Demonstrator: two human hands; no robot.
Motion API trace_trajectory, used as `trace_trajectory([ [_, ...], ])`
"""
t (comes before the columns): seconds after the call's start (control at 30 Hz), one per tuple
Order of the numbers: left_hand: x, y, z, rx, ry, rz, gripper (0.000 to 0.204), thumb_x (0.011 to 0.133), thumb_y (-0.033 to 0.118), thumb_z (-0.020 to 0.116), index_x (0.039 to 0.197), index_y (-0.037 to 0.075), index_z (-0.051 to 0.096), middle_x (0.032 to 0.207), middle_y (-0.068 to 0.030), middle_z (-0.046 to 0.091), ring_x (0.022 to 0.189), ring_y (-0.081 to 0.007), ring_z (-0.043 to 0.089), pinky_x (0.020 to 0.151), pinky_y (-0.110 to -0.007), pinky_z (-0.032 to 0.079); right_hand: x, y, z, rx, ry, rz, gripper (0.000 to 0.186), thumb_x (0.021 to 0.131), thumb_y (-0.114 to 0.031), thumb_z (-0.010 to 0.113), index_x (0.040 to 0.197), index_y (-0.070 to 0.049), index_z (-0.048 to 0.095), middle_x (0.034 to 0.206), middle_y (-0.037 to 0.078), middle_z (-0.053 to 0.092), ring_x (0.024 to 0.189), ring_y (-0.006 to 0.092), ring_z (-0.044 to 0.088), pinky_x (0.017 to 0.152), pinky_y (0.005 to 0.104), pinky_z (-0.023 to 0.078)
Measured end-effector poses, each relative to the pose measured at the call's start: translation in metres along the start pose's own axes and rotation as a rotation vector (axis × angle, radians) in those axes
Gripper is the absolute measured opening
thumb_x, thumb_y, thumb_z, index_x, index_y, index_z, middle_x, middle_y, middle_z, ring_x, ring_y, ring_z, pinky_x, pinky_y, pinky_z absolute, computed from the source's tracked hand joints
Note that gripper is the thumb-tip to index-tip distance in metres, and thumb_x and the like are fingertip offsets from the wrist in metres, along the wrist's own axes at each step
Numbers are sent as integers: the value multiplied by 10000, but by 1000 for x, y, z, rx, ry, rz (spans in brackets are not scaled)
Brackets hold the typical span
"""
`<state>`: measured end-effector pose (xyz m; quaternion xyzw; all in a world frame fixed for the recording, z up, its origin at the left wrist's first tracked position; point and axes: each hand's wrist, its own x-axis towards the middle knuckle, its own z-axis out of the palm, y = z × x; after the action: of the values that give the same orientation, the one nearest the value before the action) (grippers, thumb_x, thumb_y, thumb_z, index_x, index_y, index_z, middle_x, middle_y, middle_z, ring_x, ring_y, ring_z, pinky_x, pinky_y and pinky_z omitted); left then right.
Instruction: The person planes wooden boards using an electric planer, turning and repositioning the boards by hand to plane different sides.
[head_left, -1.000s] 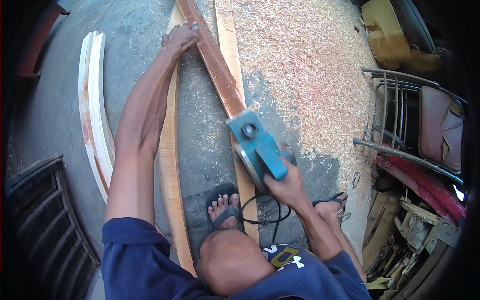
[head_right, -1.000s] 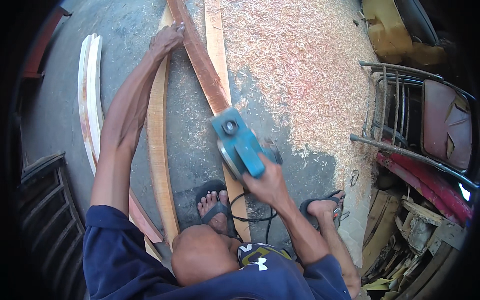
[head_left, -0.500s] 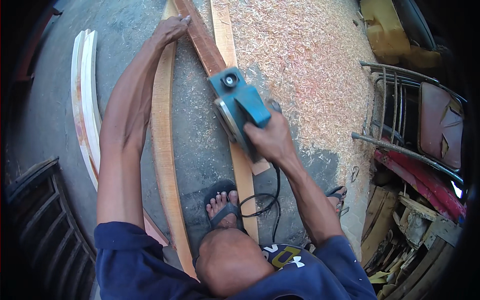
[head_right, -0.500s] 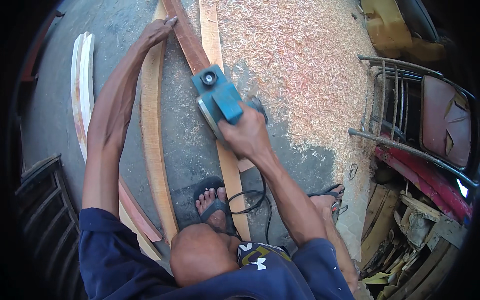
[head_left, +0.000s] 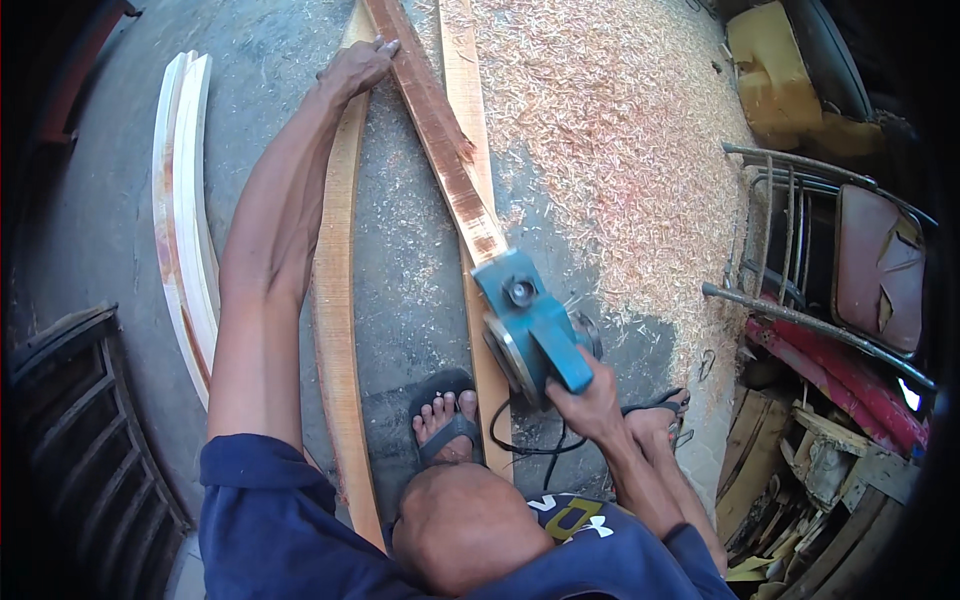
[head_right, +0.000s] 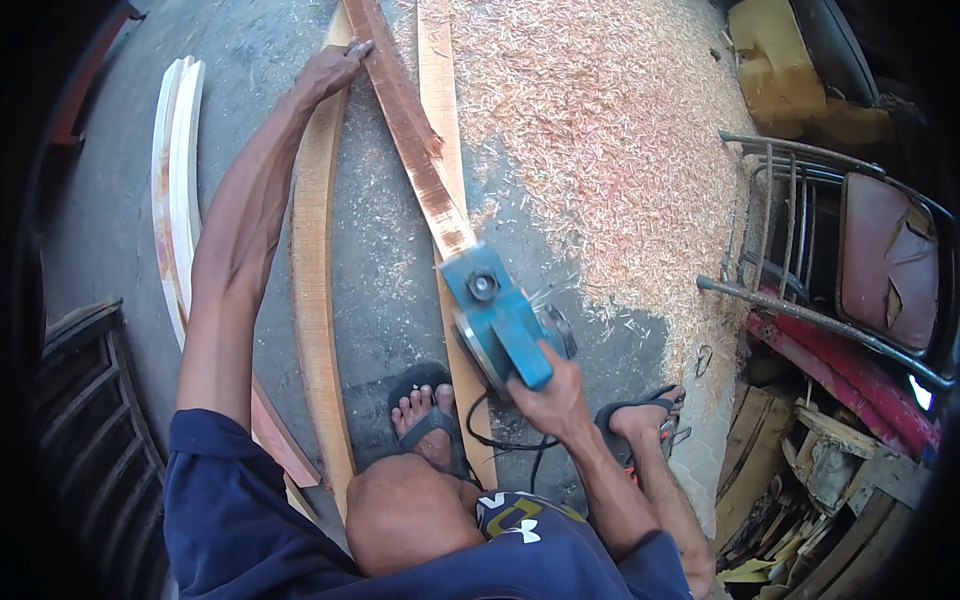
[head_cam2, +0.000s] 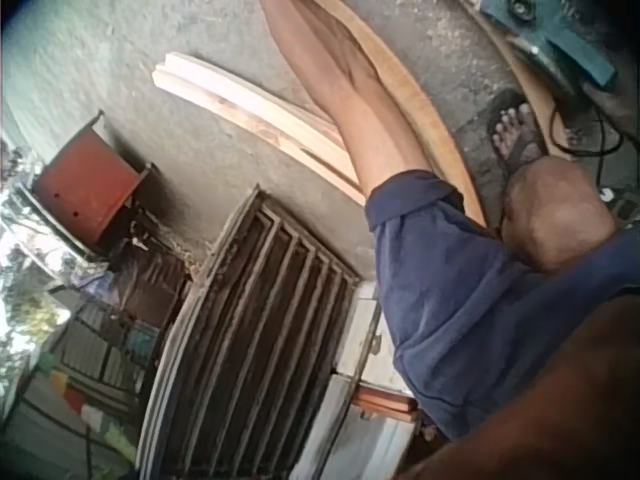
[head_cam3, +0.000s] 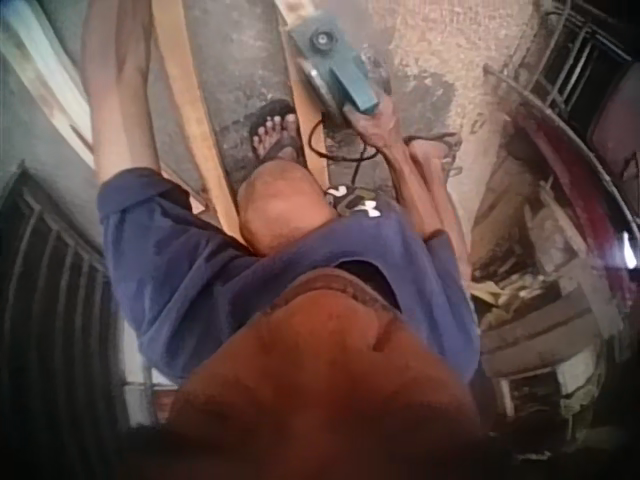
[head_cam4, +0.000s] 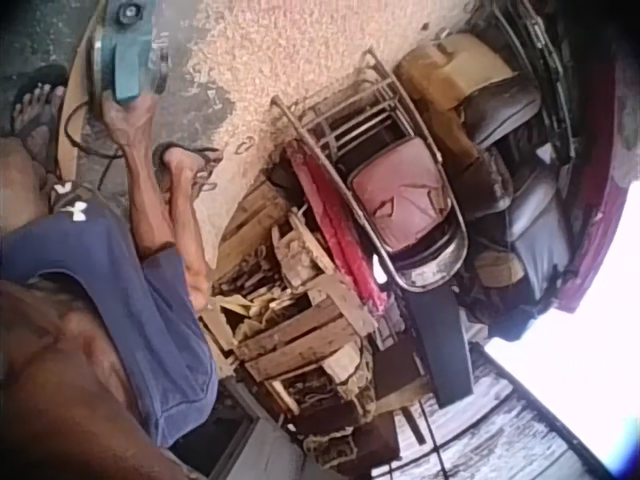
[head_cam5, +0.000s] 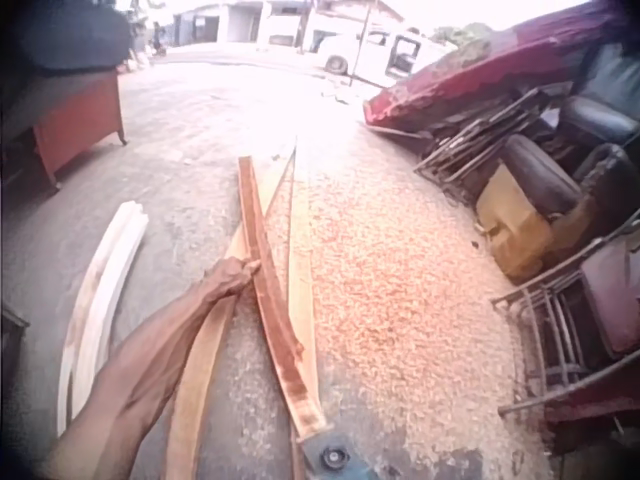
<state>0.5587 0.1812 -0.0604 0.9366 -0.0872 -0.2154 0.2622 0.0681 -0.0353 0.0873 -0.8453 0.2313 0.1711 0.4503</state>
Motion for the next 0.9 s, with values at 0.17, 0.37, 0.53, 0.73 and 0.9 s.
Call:
trace_trajectory([
  [0.17,8,-17,6,23,75,188,724,1003,563,450,1387,-42,553,1419,-253,557,1336,-444,507,1128,-458,403,7,-4,10,-7,3,48,285,770,-129,737,1004,-1,636,773,221,672,764,366,728,672,415,541],
  [0.37,1,5,-2,-88,-7,71,697,1015,561,449,1260,-60,651,1298,-310,620,1247,-415,588,1068,-463,434,142,-99,19,-7,143,-113,287,802,-215,654,955,27,666,806,252,689,762,372,721,714,434,549],
  [0.53,10,-9,9,-164,94,221,683,1013,570,463,1228,-42,678,1239,-320,648,1192,-427,614,1042,-468,447,200,-140,17,-44,-24,41,339,796,-248,645,979,36,678,800,246,700,768,371,716,748,445,547],
  [0.73,20,-15,12,-135,33,112,615,1016,600,412,1333,134,659,1308,-293,623,1251,-438,578,1070,-454,426,90,-57,13,6,78,-104,319,792,-188,680,1034,18,653,833,258,695,789,372,721,754,436,557],
  [0.9,-12,26,14,-68,144,-54,658,1009,568,405,1264,29,682,1265,-322,633,1244,-435,588,1076,-449,427,-35,14,-2,-46,37,68,274,762,-106,734,999,0,646,786,210,692,711,311,735,664,389,558],
])
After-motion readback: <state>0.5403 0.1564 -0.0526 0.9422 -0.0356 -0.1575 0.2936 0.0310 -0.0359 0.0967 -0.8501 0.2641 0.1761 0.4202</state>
